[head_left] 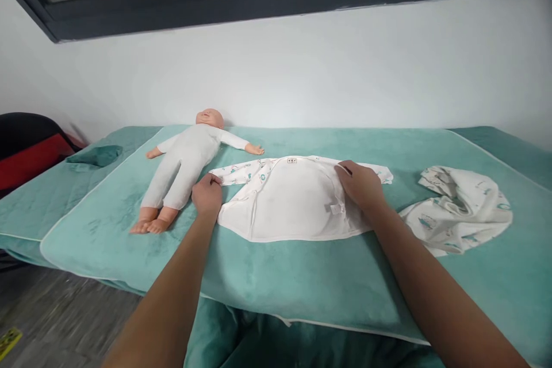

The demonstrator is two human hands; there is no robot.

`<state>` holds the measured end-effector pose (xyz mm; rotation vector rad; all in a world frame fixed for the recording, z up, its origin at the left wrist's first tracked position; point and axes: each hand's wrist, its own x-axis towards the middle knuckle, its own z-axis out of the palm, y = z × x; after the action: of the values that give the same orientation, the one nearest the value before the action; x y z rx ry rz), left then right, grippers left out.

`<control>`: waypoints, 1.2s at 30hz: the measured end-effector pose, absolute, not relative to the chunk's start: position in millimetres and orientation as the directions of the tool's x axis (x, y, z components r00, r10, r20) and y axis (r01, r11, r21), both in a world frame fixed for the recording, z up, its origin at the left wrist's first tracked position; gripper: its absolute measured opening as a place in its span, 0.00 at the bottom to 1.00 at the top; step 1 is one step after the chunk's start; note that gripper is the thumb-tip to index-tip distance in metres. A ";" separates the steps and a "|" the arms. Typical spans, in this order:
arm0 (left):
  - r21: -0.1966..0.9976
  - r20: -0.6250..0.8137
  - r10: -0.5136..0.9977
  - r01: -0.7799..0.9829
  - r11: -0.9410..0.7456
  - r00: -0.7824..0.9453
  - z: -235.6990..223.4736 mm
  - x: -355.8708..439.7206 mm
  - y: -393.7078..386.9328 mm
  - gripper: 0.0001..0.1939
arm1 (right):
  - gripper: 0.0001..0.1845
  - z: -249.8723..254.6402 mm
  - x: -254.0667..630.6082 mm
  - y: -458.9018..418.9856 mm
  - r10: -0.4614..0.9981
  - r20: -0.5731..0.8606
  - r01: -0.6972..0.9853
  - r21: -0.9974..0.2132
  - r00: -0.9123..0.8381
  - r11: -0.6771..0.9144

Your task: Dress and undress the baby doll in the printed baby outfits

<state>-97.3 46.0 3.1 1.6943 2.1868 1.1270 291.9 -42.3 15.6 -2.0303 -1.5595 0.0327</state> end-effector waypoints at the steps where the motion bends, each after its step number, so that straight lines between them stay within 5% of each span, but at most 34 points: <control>1: 0.636 0.314 0.884 0.768 0.076 -0.347 3.4 -97.1 46.0 0.11 | 0.19 17.6 295.6 -38.8 0.873 0.316 0.843 -0.509 0.372 -0.175; 7: 0.630 0.313 0.881 0.772 0.086 -0.354 4.8 -95.7 46.0 0.11 | 0.19 17.2 328.5 -16.4 0.821 0.185 0.659 -0.700 0.540 -0.276; 12: 0.629 0.309 0.880 0.771 0.095 -0.361 5.0 -95.3 46.6 0.11 | 0.20 12.7 329.3 -23.4 0.804 0.293 0.771 -0.567 0.517 -0.290; 17: 0.635 0.313 0.879 0.767 0.089 -0.361 5.0 -95.6 46.9 0.10 | 0.18 14.0 300.3 -39.0 0.799 0.560 0.915 -0.401 0.219 0.031; 20: 0.642 0.317 0.879 0.763 0.078 -0.356 4.6 -96.1 46.5 0.10 | 0.18 6.4 288.4 -38.1 0.878 0.474 0.891 -0.427 0.073 0.156; 25: 0.661 0.324 0.880 0.749 0.053 -0.347 3.5 -97.1 45.9 0.09 | 0.23 -11.3 290.8 -26.6 0.948 0.303 0.902 -0.428 0.093 0.049; 31: 0.709 0.322 0.882 0.705 0.017 -0.345 5.1 -97.9 43.9 0.10 | 0.28 -19.8 287.5 -23.3 0.957 0.286 0.963 -0.236 -0.055 0.126; 36: 0.770 0.308 0.916 0.633 -0.081 -0.256 11.8 -96.5 29.2 0.12 | 0.24 -15.9 284.2 -25.3 0.935 0.353 0.953 -0.295 0.038 0.072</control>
<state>-96.5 29.2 11.8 1.6802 1.8805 1.2601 284.2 -25.3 -15.9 -1.8673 -1.9010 -0.0524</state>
